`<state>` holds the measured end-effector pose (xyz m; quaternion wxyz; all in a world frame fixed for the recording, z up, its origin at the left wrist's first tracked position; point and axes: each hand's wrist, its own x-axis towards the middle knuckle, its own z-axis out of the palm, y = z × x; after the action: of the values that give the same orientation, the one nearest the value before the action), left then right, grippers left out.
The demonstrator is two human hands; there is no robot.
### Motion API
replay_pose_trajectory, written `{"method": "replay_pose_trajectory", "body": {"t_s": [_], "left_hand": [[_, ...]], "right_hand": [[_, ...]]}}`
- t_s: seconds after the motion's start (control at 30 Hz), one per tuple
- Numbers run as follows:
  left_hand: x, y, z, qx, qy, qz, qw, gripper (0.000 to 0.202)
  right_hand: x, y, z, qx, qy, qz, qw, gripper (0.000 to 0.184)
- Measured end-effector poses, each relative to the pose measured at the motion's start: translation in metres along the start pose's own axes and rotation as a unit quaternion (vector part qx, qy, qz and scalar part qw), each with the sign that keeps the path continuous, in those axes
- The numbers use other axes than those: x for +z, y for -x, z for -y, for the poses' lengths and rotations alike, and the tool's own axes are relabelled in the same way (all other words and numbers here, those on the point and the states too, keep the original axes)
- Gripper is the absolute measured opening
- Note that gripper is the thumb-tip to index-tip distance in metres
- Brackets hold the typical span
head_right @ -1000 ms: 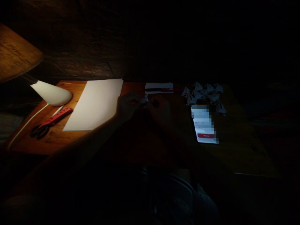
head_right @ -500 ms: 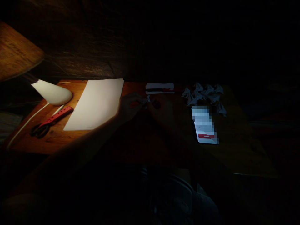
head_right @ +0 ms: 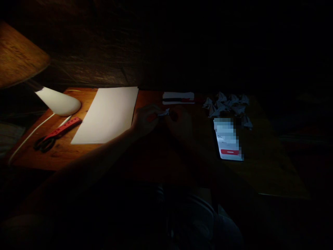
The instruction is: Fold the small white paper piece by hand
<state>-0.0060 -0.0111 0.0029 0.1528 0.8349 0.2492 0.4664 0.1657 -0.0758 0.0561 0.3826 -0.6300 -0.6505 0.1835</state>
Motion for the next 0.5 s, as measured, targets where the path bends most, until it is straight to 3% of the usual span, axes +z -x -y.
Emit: {"method": "replay_pose_trajectory", "body": {"t_s": [0.13, 0.3, 0.5], "left_hand": [[-0.002, -0.003, -0.004, 0.001, -0.003, -0.025, 1.0, 0.007], [-0.002, -0.006, -0.004, 0.003, -0.011, -0.045, 0.999, 0.012], [-0.002, -0.005, -0.002, -0.006, -0.001, -0.053, 0.999, 0.014]], "right_hand": [[0.0, -0.002, -0.002, -0.012, 0.009, -0.002, 1.0, 0.014], [0.005, -0.004, -0.009, -0.02, -0.019, -0.012, 1.0, 0.017], [-0.015, 0.002, 0.008, -0.044, 0.013, 0.019, 0.999, 0.018]]}}
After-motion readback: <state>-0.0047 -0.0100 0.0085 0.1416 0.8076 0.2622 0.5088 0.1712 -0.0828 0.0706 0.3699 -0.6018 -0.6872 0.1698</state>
